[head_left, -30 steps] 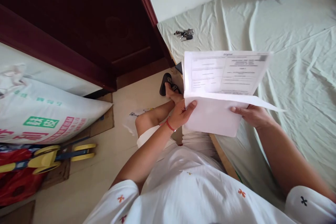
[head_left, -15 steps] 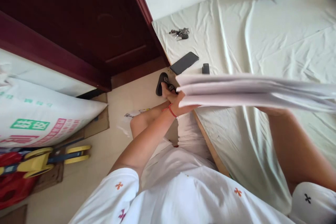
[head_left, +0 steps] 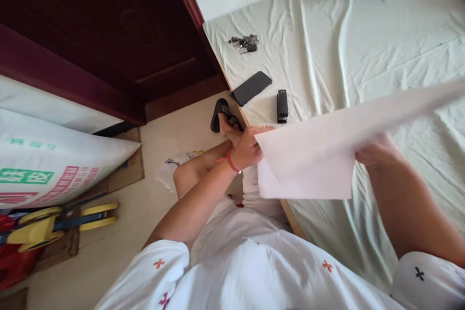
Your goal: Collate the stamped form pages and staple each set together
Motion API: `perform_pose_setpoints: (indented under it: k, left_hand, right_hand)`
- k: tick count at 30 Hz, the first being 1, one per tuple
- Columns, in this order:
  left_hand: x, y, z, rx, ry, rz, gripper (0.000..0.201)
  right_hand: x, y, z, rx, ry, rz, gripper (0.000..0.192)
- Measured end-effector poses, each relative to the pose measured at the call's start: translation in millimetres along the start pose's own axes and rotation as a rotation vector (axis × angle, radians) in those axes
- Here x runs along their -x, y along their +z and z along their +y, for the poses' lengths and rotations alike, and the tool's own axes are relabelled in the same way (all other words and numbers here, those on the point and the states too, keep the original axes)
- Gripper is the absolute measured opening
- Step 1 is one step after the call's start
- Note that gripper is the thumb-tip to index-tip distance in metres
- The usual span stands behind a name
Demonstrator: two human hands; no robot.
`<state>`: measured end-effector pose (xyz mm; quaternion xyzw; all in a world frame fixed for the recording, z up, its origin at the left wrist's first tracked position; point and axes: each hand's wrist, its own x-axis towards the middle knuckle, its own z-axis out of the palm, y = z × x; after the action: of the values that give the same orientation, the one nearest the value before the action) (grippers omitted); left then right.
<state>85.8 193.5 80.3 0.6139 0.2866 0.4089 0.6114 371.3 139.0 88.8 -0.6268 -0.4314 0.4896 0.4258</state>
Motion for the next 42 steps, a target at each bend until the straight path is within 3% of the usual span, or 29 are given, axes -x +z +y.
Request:
perform_pose_setpoints:
  k: [2,6,9,14,18,25,38,40,42]
  left_hand:
    - [14.6,9.3,-11.5,0.108,-0.077,0.195,0.03]
    - [46.8,26.5,-44.8,0.321,-0.333,0.278,0.048]
    - [59.1,30.5,-59.5,0.443,-0.449,0.329,0.053]
    - [46.0,20.0,-46.8,0.572,-0.358,0.344,0.065]
    - [26.9,11.5,-33.5,0.561,-0.268,0.288,0.077]
    - [19.1,12.6,-39.4,0.558,-0.282,0.248,0.041]
    - [22.8,2.6,-36.4,0.637,-0.242,0.127,0.029]
    - [22.9,0.5,-35.7,0.642,-0.238,0.139,0.028]
    - [24.0,-0.2,-37.8,0.629,-0.254,0.194,0.039]
  right_hand:
    - [1.7,3.0,3.6,-0.075,0.082,-0.08,0.039]
    - [8.3,7.5,18.1,-0.161,0.289,-0.165,0.042]
    - [16.4,7.8,32.9,-0.171,0.345,-0.158,0.041]
    - [27.5,4.2,48.4,-0.154,0.396,-0.211,0.038]
    - [27.9,5.4,50.7,-0.142,0.441,-0.276,0.041]
    - [25.6,8.9,57.7,-0.175,0.447,-0.298,0.041]
    - [22.4,9.3,59.6,-0.125,0.413,-0.354,0.041]
    - [21.8,10.5,59.0,-0.125,0.412,-0.333,0.04]
    - [21.8,12.0,57.3,-0.122,0.402,-0.292,0.04]
